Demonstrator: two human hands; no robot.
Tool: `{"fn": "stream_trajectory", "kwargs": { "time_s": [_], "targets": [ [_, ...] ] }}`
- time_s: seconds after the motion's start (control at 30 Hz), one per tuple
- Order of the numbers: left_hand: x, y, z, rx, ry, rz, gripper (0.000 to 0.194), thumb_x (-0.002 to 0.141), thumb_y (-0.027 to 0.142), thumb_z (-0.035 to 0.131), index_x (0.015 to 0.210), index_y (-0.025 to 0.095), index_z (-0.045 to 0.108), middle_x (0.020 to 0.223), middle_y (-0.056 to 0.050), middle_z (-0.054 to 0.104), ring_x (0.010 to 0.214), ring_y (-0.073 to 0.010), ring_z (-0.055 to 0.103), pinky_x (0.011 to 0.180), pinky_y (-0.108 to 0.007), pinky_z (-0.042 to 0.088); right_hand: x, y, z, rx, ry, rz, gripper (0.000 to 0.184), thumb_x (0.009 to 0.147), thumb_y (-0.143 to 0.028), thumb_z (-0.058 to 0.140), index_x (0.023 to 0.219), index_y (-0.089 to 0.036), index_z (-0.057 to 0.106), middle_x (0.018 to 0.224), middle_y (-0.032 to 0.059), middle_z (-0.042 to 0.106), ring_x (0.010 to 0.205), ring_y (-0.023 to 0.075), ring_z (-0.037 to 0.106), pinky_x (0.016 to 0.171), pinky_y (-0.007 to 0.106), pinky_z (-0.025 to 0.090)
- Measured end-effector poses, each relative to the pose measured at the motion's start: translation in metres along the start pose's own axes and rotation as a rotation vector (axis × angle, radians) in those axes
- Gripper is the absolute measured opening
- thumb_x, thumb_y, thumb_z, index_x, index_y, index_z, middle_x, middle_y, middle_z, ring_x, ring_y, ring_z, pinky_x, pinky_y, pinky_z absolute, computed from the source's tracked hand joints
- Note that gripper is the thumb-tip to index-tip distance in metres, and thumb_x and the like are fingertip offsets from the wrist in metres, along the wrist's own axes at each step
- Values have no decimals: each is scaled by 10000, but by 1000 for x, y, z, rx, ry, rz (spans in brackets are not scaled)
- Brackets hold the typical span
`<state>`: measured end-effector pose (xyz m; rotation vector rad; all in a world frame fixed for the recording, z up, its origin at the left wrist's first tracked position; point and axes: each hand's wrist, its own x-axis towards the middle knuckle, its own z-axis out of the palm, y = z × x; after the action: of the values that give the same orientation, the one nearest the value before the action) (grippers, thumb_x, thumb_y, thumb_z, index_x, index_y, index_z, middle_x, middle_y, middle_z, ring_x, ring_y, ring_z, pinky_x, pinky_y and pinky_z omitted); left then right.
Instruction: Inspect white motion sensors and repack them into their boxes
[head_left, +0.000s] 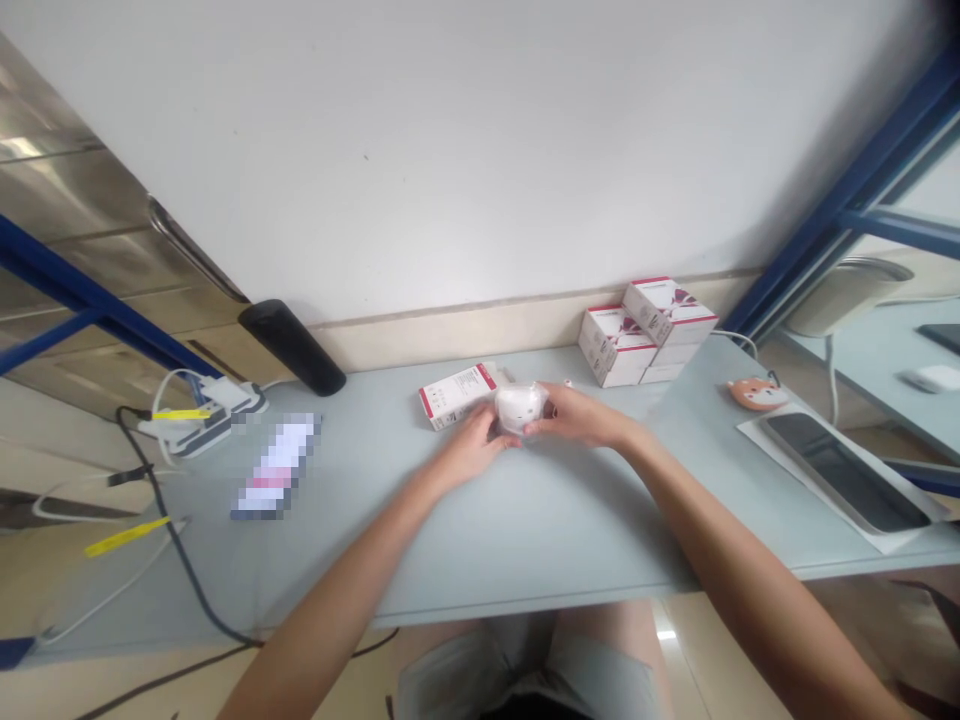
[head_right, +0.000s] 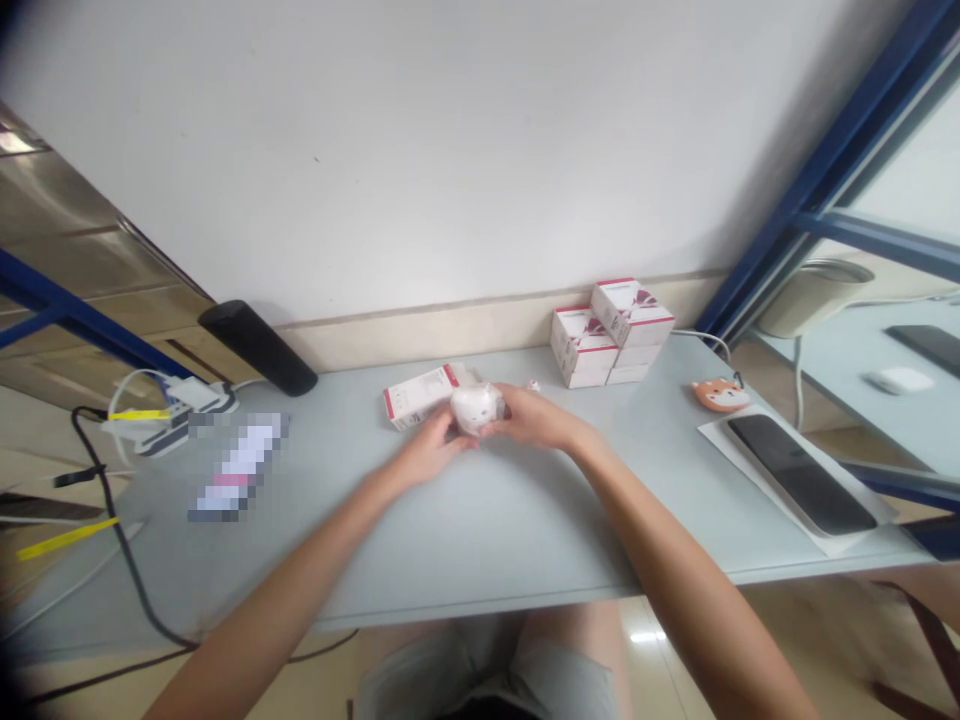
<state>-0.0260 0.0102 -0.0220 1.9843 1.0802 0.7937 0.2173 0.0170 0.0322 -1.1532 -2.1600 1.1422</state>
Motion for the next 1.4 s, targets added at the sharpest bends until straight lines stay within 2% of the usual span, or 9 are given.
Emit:
{"fn": "stream_trajectory", "kwargs": {
  "time_s": [0.37,0.6,0.7,0.77,0.87,1.0,1.13,1.27,1.4],
  "targets": [
    [3,13,4,-78,39,3,556,858,351,820,1370,236,638,1446,-139,651,1358,-355,588,1178,-537,426,-3,-3,6,-109,2,-39,458,890,-352,754,1328,-253,664,1339,95,723,1172,306,673,947,376,500],
    [8,12,3,-215,83,-47,528,781,366,873,1247,189,698,1329,-135,723,1240,-350,667,1117,-505,491,1,-3,9,-279,39,19,377,934,-458,728,1198,-190,690,1121,140,779,958,297,703,828,346,475],
    [6,15,5,-305,120,-72,596,770,509,870,1222,163,693,1258,-147,754,1174,-351,703,1041,-485,544,0,-3,6,-221,27,-26,469,955,-555,675,1256,-196,662,994,91,768,826,240,661,768,320,454],
    [4,22,9,-370,170,-78,631,842,630,769,1240,149,674,1239,-161,761,1181,-346,706,1024,-469,553,-2,-6,3,-156,33,-99,519,938,-601,679,1268,-201,658,920,46,744,766,205,609,742,302,435],
    [1,34,13,-449,242,-81,644,931,676,643,1311,157,636,1309,-165,739,1238,-326,687,1042,-432,543,-3,-12,-1,-64,122,-163,509,923,-610,692,1220,-198,677,914,23,723,760,185,565,728,290,416],
    [2,43,7,-613,289,-68,586,904,581,742,1315,173,652,1359,-144,722,1298,-319,655,1104,-422,507,-2,-19,1,53,195,-187,466,937,-532,696,1271,-209,670,908,14,697,766,181,550,726,296,423],
    [3,48,-2,-884,291,-113,505,936,514,720,1331,210,644,1432,-130,682,1346,-310,629,1114,-466,518,0,-21,5,146,275,-187,425,981,-463,626,1328,-218,642,807,-7,651,723,172,553,737,314,467],
    [2,54,-6,-954,240,-225,489,974,526,649,1370,242,610,1554,-109,589,1417,-296,578,1130,-469,518,1,-25,8,229,402,-179,391,990,-484,614,1265,-211,665,823,6,677,751,172,603,768,326,500],
    [0,56,-7,-990,284,-228,437,917,430,738,1294,242,625,1494,-106,640,1387,-286,605,1143,-462,498,3,-27,11,342,527,-142,359,1008,-518,582,1174,-219,690,870,18,681,725,158,633,707,310,504]
  ]
}}
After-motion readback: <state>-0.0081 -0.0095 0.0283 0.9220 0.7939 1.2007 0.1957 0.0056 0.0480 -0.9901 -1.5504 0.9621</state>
